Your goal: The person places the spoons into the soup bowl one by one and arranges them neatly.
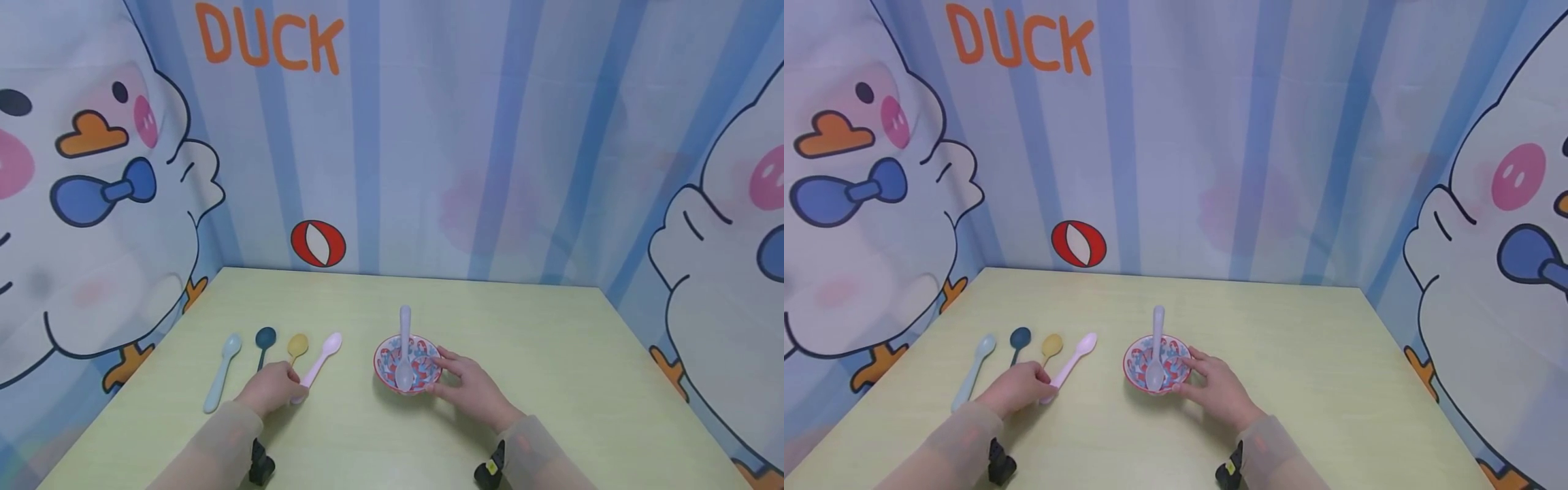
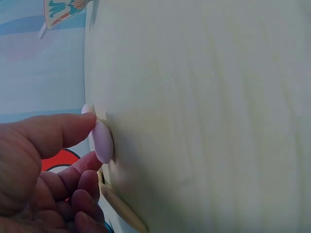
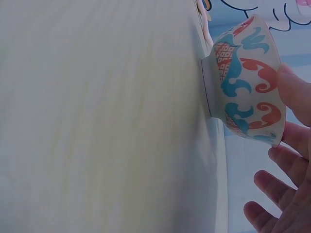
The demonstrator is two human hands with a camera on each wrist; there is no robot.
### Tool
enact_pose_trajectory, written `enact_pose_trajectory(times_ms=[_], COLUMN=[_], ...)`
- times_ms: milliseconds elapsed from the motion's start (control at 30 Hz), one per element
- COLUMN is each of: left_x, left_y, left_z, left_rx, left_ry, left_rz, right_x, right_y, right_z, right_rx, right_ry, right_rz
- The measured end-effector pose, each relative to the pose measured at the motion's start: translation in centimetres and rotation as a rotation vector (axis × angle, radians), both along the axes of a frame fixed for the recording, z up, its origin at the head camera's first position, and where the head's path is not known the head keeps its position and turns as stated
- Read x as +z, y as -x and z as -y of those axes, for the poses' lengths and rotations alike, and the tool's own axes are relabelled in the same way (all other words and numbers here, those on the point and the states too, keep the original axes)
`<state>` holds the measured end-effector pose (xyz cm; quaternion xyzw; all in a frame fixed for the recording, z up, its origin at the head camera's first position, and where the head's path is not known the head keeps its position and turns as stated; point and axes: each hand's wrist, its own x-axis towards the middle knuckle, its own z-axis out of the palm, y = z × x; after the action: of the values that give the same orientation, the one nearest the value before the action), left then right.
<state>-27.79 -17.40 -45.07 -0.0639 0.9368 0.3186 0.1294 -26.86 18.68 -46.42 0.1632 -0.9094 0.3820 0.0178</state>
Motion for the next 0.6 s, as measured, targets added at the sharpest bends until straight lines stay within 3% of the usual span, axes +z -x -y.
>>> enact_pose_trajectory(times_ms=[600], left_x=[0.24], left_y=[-0.33], left_z=[0.14], left_rx=[0.011], left_ry=[0.021], left_rz=[0.012], right_x=[-0.49], right_y=[0.04], right_z=[0.04], right_rx=[0.002], right_ry=[0.028], right_rz=[-0.025])
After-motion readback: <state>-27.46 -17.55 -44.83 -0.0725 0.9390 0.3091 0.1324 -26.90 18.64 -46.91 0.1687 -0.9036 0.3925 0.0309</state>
